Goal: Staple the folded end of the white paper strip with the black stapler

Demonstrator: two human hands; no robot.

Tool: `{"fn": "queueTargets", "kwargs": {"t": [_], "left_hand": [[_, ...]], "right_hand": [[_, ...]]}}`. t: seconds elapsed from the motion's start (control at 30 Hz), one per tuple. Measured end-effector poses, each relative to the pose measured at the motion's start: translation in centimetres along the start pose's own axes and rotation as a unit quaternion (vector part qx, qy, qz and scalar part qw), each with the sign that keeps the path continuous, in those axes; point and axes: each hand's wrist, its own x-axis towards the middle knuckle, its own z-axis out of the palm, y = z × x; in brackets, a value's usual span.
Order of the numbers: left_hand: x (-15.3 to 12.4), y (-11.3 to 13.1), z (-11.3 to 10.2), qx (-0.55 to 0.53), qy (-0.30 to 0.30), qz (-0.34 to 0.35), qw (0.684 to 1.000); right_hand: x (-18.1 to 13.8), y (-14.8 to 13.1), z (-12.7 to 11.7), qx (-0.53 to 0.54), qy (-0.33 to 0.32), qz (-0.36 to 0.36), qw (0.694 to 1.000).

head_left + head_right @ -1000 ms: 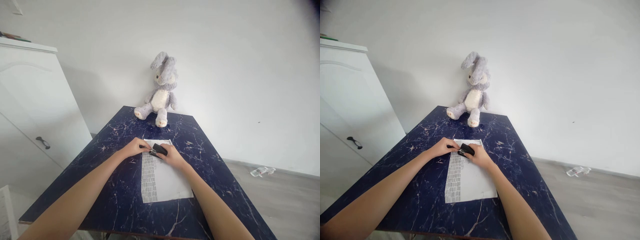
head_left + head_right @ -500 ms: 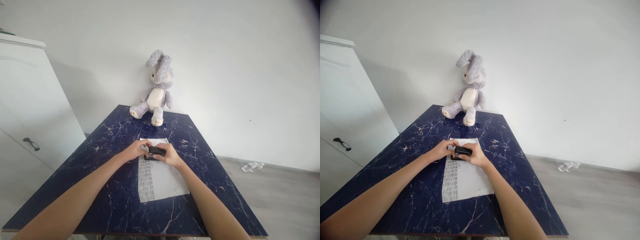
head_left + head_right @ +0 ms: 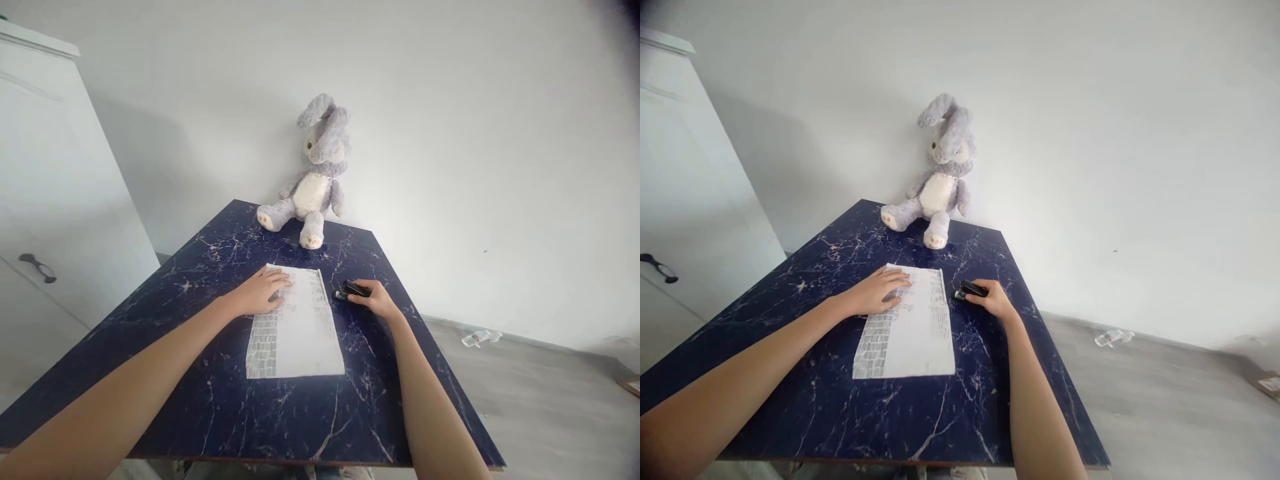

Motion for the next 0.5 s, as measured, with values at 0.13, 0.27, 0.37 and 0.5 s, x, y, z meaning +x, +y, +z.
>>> {"fn": "queueTargets", "kwargs": {"t": [0.13,0.27,0.37,0.5], "left_hand": [[0.0,0.8,-0.3,0.051,0.020,-0.024,0.998],[0.6,2.1,1.0,0.036,0.007,0.004,0.999],[0.8,2.0,1.5,0.028,0.006,-0.001,1.000],[0.6,1.4,1.2,0.018,0.024,-0.003,1.000]], "right_hand": [[0.3,-1.2,0.5,0.006,-0.073,-0.049,0.996],[0.5,-2.2,1.3,0.015,-0.119,-0.076,0.990],[0.6,-2.3,1.7,0.016,-0.137,-0.077,0.987],[0.6,-2.4,2.0,0.021,-0.144,-0.081,0.986]]}}
